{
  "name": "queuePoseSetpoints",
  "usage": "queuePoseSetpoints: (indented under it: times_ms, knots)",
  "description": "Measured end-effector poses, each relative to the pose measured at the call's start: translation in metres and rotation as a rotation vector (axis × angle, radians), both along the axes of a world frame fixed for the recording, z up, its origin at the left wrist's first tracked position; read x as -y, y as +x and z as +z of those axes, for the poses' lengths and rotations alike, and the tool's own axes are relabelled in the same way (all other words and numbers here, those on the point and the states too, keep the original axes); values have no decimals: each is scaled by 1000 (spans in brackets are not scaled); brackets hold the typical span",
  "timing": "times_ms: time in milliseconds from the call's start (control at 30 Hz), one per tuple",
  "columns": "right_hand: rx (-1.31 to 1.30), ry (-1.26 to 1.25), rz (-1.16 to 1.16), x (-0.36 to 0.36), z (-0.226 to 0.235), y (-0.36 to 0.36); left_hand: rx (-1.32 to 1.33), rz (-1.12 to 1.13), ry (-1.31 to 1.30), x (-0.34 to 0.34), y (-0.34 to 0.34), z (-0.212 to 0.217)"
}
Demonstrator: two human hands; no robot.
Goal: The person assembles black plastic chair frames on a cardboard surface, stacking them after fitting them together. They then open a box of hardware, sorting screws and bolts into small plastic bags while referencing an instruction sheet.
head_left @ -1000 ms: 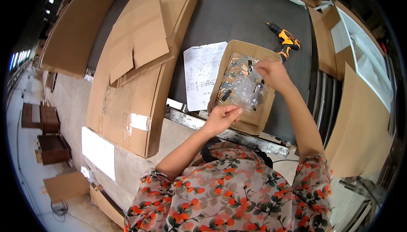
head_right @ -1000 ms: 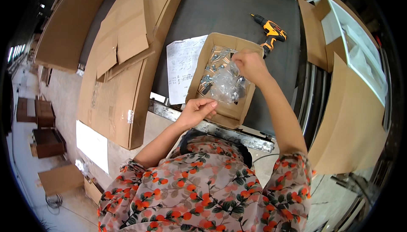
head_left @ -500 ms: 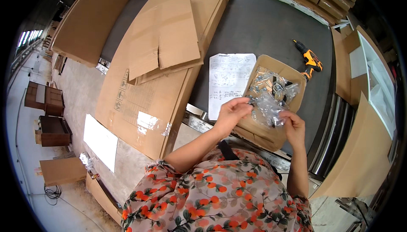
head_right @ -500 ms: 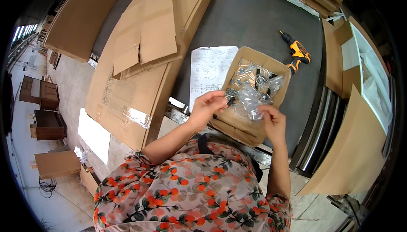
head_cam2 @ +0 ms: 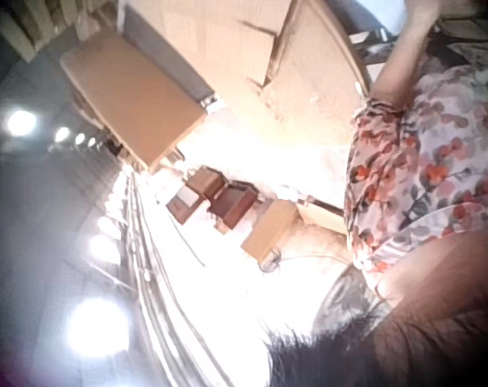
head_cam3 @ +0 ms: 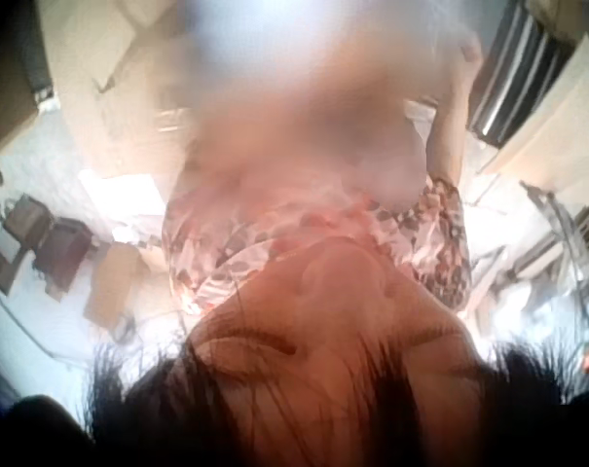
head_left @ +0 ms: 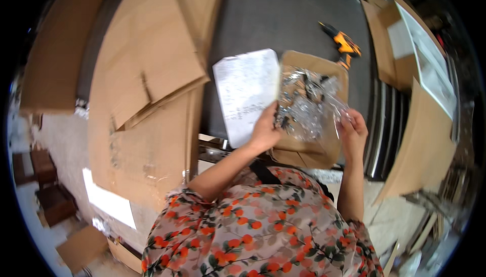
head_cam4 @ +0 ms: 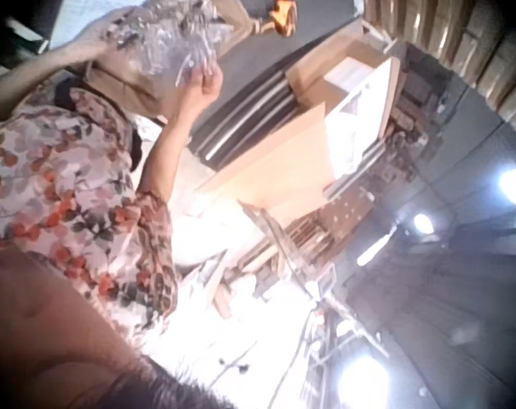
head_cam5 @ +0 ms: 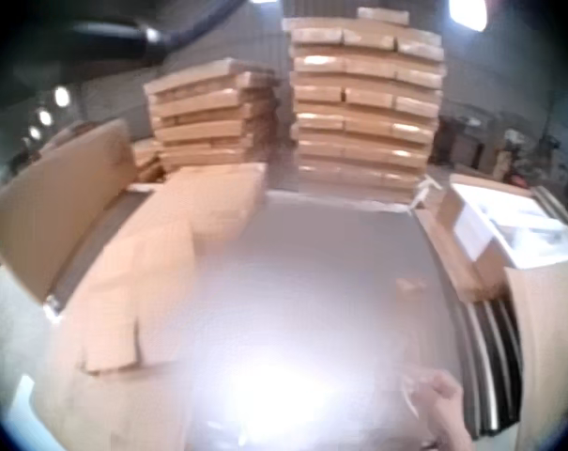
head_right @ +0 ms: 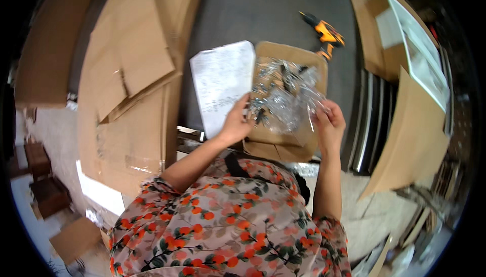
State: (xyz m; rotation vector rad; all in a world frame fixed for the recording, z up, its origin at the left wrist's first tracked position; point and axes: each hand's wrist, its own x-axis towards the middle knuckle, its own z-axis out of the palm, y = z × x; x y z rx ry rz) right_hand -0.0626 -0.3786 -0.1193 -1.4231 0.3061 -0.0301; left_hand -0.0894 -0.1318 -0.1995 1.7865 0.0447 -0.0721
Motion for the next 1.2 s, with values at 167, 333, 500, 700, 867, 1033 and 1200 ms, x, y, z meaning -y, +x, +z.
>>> queuePoseSetpoints:
  times_ms: [167, 333, 500, 700, 867, 1033, 1200]
  knots:
    - [-42, 330, -66, 22, 4, 0, -151, -143, 84, 18, -7, 41]
    - [-146, -72, 41, 40, 13, 1, -84, -202, 71, 32, -20, 19]
    - [-175, -693, 709, 8, -14, -28, -75, -281, 94, 43, -9, 28]
    - [-69, -840, 854, -13, 13, -23, -148, -242, -193, 40, -18, 1]
    - [111, -1131, 458, 3, -7, 10, -237, -67, -239, 32, -18, 19]
    - [72, -1305, 545, 4, -44, -16, -173, 77, -296, 11, -13, 18]
    - [14, -1263, 474, 20, -40, -41, -193, 168, -380, -7, -8, 23]
